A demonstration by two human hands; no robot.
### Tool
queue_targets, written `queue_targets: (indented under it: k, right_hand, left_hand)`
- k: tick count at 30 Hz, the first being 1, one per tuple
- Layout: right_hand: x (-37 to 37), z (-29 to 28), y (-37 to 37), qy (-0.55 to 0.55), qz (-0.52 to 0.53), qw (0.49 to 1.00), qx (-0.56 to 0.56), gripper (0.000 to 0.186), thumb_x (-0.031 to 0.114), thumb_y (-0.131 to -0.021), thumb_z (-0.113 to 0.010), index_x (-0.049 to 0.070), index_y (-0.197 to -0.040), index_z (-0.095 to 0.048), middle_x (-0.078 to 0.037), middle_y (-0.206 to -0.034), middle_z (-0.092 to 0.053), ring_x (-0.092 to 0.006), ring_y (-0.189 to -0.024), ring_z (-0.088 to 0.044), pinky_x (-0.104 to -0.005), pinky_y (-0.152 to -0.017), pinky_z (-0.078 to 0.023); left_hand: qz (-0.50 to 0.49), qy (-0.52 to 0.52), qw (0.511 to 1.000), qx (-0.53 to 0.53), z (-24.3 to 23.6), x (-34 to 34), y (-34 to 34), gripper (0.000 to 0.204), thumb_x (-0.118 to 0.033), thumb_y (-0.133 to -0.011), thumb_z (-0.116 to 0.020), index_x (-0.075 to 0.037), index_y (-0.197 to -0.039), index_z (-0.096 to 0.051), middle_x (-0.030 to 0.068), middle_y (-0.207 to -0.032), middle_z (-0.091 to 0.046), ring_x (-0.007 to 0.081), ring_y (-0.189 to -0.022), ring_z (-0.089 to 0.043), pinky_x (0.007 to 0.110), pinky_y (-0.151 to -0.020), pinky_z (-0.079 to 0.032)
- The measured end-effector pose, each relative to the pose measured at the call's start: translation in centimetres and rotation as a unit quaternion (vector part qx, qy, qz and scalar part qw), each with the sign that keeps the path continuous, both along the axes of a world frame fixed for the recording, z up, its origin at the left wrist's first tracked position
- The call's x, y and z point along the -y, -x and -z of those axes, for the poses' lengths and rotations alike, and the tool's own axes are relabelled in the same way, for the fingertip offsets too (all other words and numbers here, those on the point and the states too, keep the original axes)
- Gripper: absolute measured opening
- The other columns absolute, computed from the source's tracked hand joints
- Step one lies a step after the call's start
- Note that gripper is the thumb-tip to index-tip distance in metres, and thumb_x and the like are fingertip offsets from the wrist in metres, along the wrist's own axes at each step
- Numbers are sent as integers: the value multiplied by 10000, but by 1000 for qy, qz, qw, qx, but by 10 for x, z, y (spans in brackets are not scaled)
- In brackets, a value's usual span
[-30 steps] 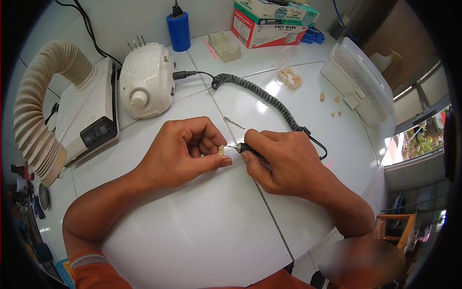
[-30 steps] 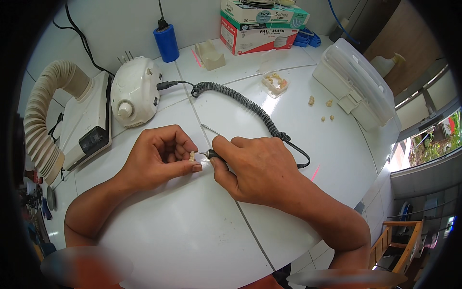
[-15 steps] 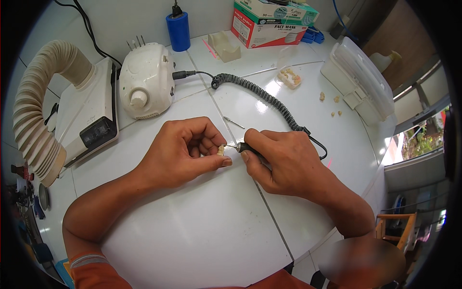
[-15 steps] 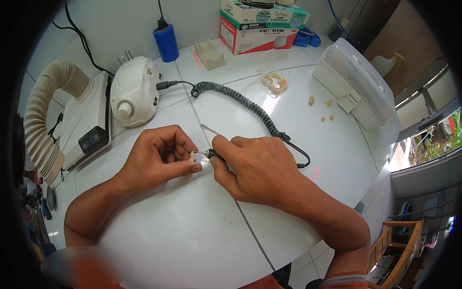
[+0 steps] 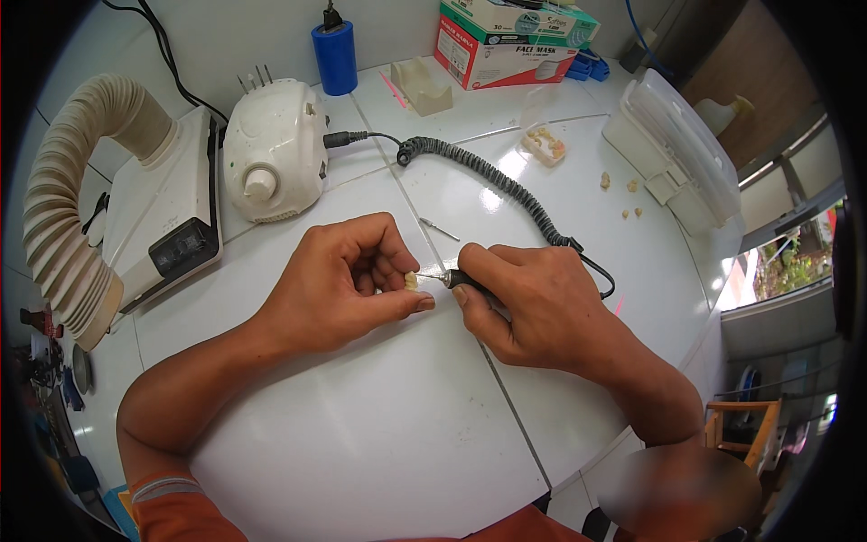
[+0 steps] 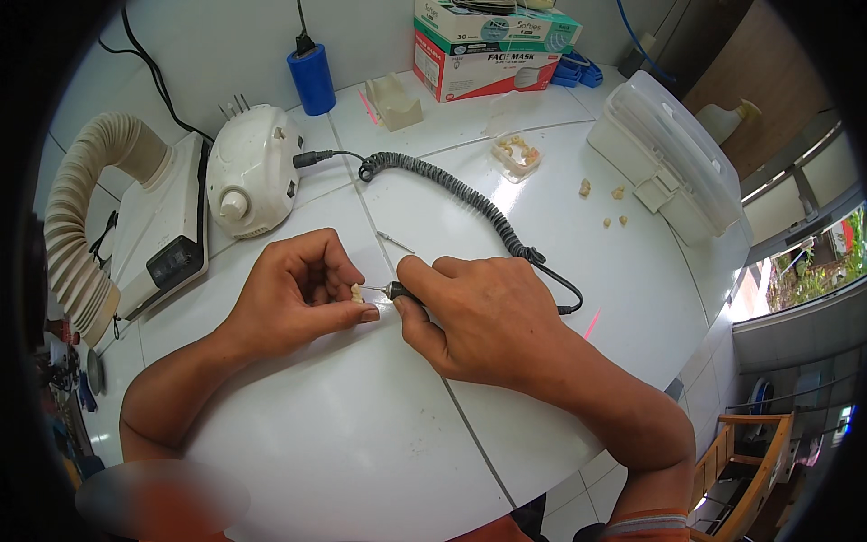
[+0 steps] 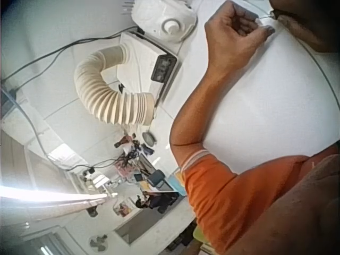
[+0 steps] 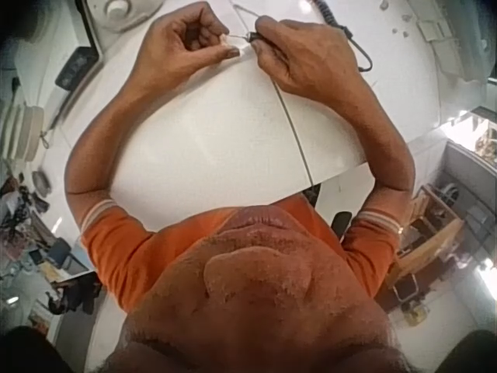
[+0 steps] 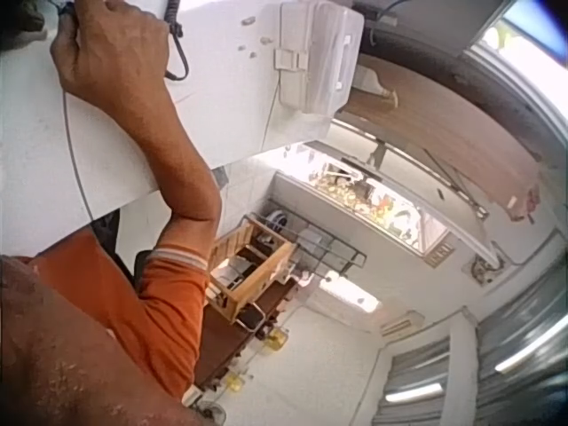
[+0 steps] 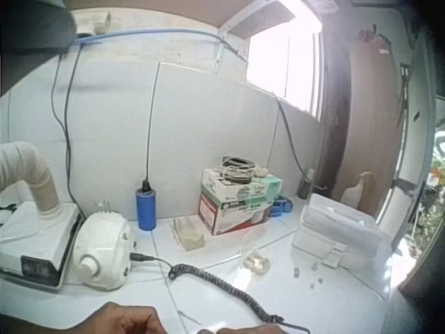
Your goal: Refining a dental crown prosthesis using a rotary grinding tool at a laboratory bench.
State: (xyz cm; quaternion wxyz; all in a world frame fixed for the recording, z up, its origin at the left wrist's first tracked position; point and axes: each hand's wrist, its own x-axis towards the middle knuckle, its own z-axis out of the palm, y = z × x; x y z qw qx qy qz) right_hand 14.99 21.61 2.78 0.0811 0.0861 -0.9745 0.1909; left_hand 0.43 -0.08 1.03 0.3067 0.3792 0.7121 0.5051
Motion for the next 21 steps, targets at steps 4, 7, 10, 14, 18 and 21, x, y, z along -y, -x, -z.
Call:
queue_targets:
  k: [4,7,10,14,18,21]
  right_hand:
    - [-1,0,-1,2,5,1000,-4,182,240,-1004,-681,63,-992,-641,-90,-652,-643,-303,-492,-607,-444,-482,-471]
    - [0,1,-1,0,0,1000,-13,183,237,-1003,-686,61,-989,-638,-91,-659,-646,-296,-493,-610,-437,-476,-471]
    - [3,3,-1,-7,-1,1000,-25,180,232,-1002,-692,61,-985,-636,-88,-651,-634,-292,-490,-607,-433,-469,-467]
    - [5,4,-1,-17,3,999,-33,180,228,-999,-701,60,-979,-636,-80,-642,-618,-289,-482,-596,-434,-464,-464]
    - [7,3,-2,-20,7,999,-43,135,134,-942,-734,55,-953,-626,-82,-661,-612,-284,-479,-567,-416,-473,-447]
    - [7,4,-2,-22,9,999,-41,135,137,-945,-736,55,-954,-630,-80,-665,-615,-284,-481,-570,-416,-472,-448]
  left_hand:
    - [2,0,1000,-1,1,-1,1,362,-165,-860,-978,-72,-958,-642,-40,-805,-688,4,-715,-544,202,-632,-410]
    - [1,5,1000,-1,-2,-1,0,360,-159,-863,-976,-75,-958,-639,-39,-802,-696,1,-711,-553,200,-632,-414]
    - [1,3,1000,1,0,-1,0,355,-144,-868,-972,-78,-952,-634,-35,-802,-703,0,-710,-563,197,-633,-420]
    - [-2,-8,1000,-2,4,0,0,357,-130,-868,-972,-78,-943,-627,-26,-807,-709,-2,-716,-575,194,-637,-432]
    - [-3,-15,1000,9,3,-1,-1,363,-131,-867,-975,-72,-938,-624,-22,-808,-711,-2,-711,-573,193,-644,-440]
    - [-7,-17,1000,19,1,-1,-1,311,-147,-878,-943,-30,-905,-656,-8,-823,-702,14,-726,-588,199,-649,-480]
